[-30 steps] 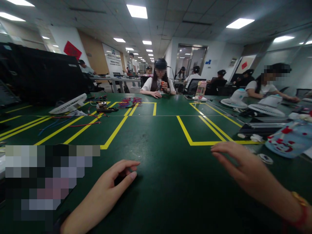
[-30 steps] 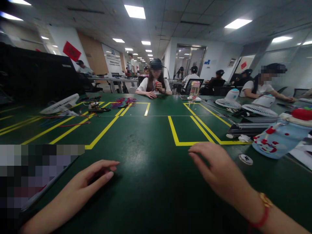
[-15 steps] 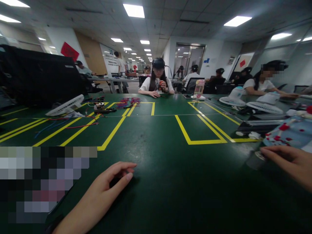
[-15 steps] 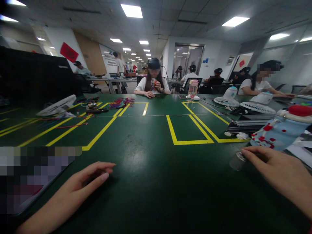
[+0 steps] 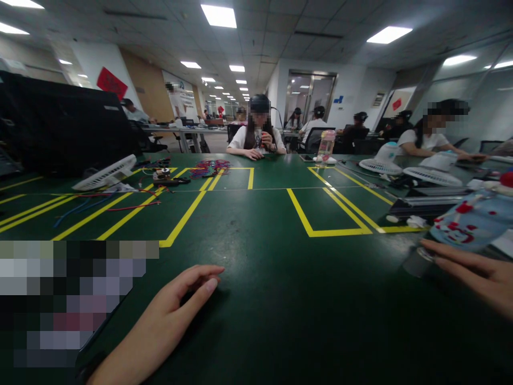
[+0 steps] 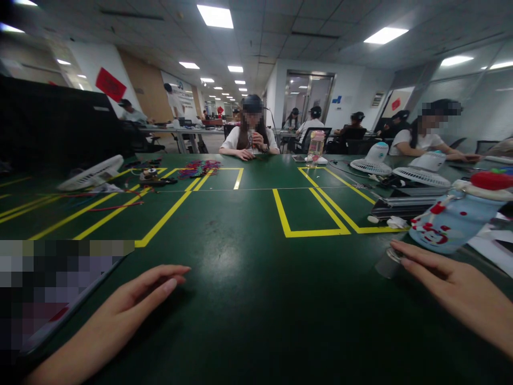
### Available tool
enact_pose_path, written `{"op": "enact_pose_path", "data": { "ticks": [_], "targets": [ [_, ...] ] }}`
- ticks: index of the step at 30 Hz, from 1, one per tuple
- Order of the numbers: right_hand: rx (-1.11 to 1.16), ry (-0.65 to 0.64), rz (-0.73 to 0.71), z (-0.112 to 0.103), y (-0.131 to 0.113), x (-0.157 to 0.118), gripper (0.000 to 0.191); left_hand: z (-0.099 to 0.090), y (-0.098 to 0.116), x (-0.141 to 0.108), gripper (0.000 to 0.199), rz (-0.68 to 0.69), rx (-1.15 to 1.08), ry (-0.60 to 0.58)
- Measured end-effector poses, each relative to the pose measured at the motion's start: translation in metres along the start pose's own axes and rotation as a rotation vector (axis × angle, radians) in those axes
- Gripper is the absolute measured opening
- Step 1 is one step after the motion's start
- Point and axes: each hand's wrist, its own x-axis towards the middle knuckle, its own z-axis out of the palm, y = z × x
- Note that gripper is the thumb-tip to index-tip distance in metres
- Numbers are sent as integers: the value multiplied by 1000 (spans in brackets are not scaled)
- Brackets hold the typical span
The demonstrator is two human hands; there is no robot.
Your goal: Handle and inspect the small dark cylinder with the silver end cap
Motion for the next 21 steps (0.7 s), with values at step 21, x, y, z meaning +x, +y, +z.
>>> {"op": "enact_pose_path", "data": {
  "ticks": [21],
  "targets": [
    [695, -383, -532, 84, -239, -66, 71, 19, 26, -1, 23, 246, 207, 67]
  ]
}}
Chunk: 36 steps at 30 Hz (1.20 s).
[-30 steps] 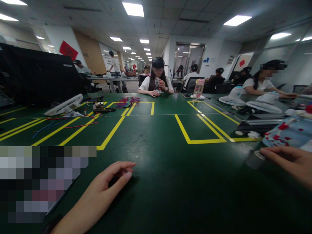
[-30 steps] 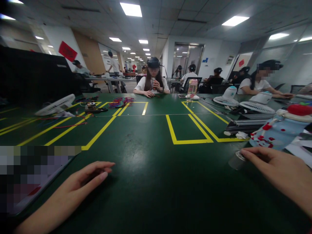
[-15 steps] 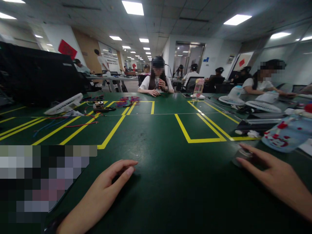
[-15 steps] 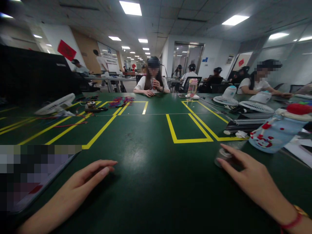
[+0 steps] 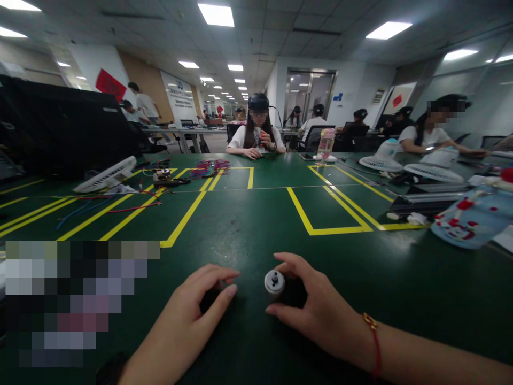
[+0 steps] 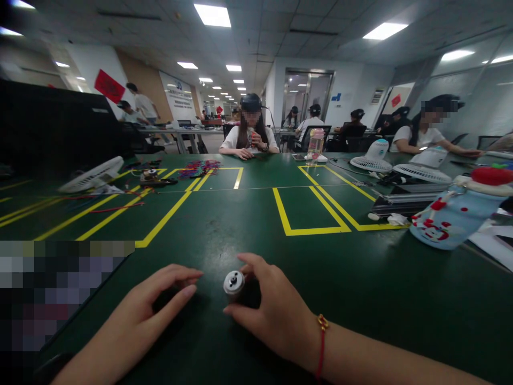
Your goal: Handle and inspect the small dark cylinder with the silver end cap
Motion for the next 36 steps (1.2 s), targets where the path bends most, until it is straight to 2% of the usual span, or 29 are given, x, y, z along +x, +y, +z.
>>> {"op": "enact_pose_path", "data": {
  "ticks": [2, 5, 9, 13, 19, 23, 25, 28, 31, 34, 36],
  "targets": [
    [45, 2, 34, 0, 4, -1, 66, 6, 19, 7, 22, 77, 5, 22],
    [72, -6, 27, 1, 3, 0, 52, 13, 44, 18, 18, 158, -9, -11],
    [87, -23, -11, -1, -1, 2, 46, 15, 56, 28, 16, 186, -44, -11],
    [74, -53, -28, -10, -2, 0, 36, 12, 49, 28, 17, 156, -80, 23],
    [55, -32, -31, -12, -3, 0, 35, 27, 27, 26, 14, 134, 65, -129],
    [-5, 17, -44, -20, 3, -3, 39, 26, 22, 24, 20, 114, 44, -139],
    [-94, 89, -14, -40, 18, -11, 42, 17, 16, 19, 25, 74, -5, -115],
    [-285, 268, 96, -90, 57, -36, 47, -2, -3, 7, 25, -23, -18, -65],
    [-451, 415, 348, -147, 102, -70, 55, -16, -24, -6, 28, -156, -35, -18],
    [-551, 422, 571, -186, 132, -98, 51, -20, -31, -12, 27, -228, -81, -1],
    [-633, 423, 570, -195, 140, -108, 52, -20, -28, -12, 25, -239, -100, 2]
  ]
}}
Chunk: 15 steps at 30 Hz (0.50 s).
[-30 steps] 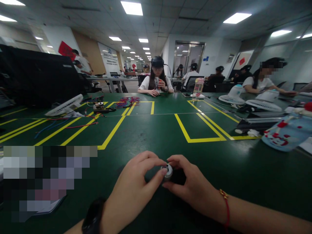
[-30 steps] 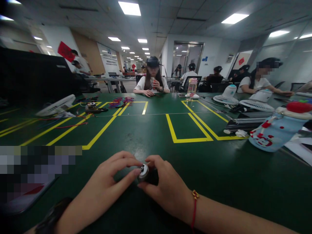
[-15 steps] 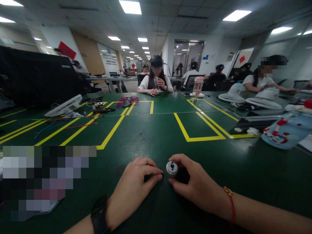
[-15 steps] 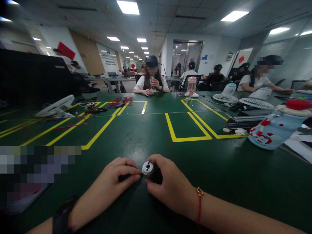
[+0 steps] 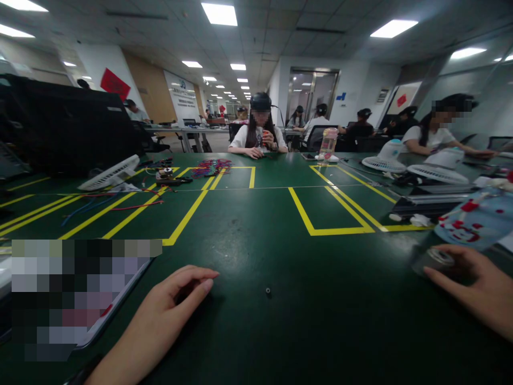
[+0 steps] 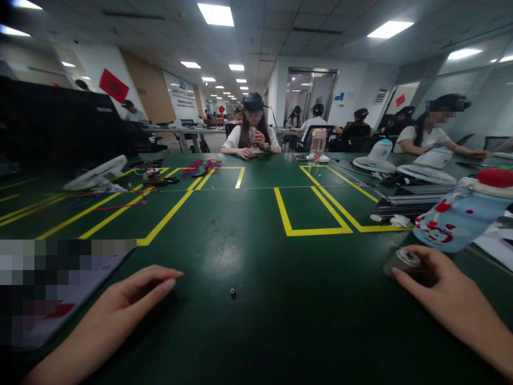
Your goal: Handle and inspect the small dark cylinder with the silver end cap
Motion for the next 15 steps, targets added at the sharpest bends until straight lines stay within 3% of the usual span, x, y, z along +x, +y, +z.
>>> {"op": "enact_pose_path", "data": {
  "ticks": [2, 5, 7, 8, 9, 11, 13, 15],
  "targets": [
    [-118, 118, -96, 1, -6, -4, 60, 1, 4, 0, 24, -4, -6, -8],
    [-178, 304, -382, 10, -57, -17, 67, 3, 6, 2, 24, 6, 3, -22],
    [-28, 180, -611, 22, -112, -30, 52, 3, 4, 3, 25, 21, 20, -23],
    [58, 19, -688, 30, -143, -37, 43, 4, 2, 4, 25, 24, 28, -26],
    [136, -143, -722, 38, -173, -44, 37, 4, 0, 4, 25, 25, 35, -31],
    [264, -336, -761, 55, -225, -54, 31, 4, -3, 4, 26, 28, 43, -41],
    [325, -413, -788, 65, -255, -60, 17, 4, -4, 4, 25, 39, 42, -47],
    [338, -439, -779, 66, -258, -59, 10, 4, -4, 3, 24, 52, 35, -44]
  ]
}}
